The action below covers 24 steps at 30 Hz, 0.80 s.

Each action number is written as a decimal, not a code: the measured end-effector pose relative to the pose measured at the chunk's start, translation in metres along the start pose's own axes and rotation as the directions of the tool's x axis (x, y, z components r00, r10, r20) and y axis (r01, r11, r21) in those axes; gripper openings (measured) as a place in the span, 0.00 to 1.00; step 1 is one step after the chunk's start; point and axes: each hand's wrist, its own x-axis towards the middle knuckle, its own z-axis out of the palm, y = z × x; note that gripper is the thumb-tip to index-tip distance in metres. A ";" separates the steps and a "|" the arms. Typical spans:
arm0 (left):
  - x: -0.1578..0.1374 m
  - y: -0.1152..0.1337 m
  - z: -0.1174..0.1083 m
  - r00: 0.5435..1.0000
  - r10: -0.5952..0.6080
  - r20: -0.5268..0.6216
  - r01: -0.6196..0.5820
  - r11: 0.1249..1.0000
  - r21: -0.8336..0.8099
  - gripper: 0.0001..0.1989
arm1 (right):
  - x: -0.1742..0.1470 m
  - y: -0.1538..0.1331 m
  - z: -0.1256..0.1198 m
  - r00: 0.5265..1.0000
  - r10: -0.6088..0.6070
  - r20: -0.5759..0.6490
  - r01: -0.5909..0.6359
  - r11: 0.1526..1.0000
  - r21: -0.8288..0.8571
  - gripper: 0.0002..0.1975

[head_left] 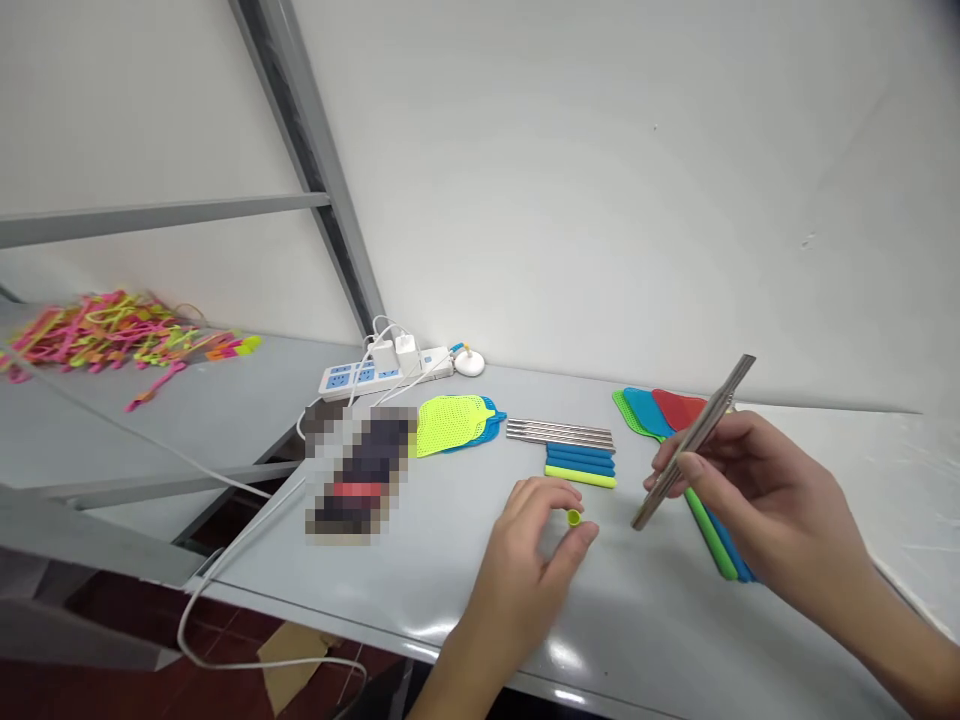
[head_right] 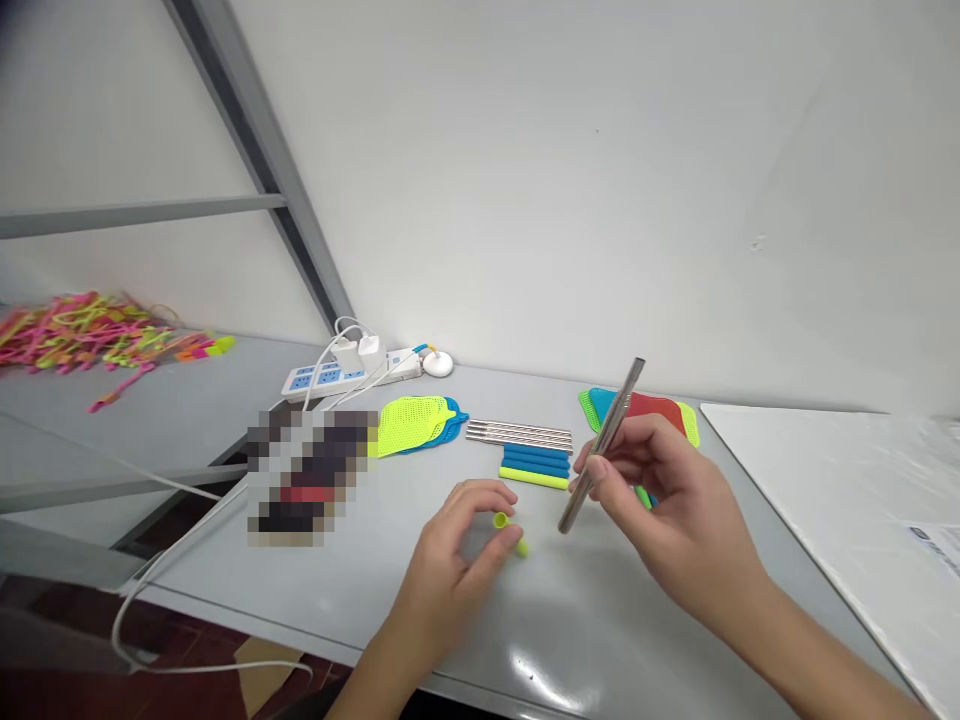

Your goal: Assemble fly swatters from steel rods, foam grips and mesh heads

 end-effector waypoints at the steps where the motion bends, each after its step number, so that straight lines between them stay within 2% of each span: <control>1: -0.004 0.003 0.001 0.998 -0.028 -0.056 0.023 0.995 -0.092 0.03 | -0.004 -0.002 0.001 1.000 -0.004 0.011 0.003 0.997 0.073 0.09; 4: -0.021 0.010 0.005 0.963 -0.147 -0.225 0.086 0.961 -0.263 0.07 | -0.010 -0.014 0.007 1.000 -0.023 0.014 0.019 0.969 0.245 0.07; 6: -0.033 0.013 0.004 0.950 -0.165 -0.265 0.096 0.962 -0.254 0.09 | -0.015 -0.023 0.012 0.999 -0.037 0.017 0.029 0.945 0.326 0.07; 10: -0.044 0.017 -0.007 0.987 -0.037 -0.154 0.031 0.999 -0.042 0.07 | -0.027 -0.032 0.024 0.994 -0.089 0.056 0.058 0.908 0.415 0.04; 14: -0.041 0.018 -0.014 0.997 0.027 -0.073 -0.022 0.997 0.068 0.04 | -0.033 -0.027 0.033 0.993 -0.079 0.082 0.032 0.883 0.468 0.03; 20: -0.033 0.017 -0.004 0.999 -0.032 -0.034 0.032 0.999 0.023 0.08 | -0.031 -0.018 0.036 0.995 -0.015 0.094 -0.034 0.870 0.491 0.03; 24: -0.027 0.024 -0.004 0.996 -0.089 0.003 0.089 0.995 -0.041 0.11 | -0.036 -0.012 0.040 0.963 -0.026 0.267 -0.097 0.894 0.438 0.05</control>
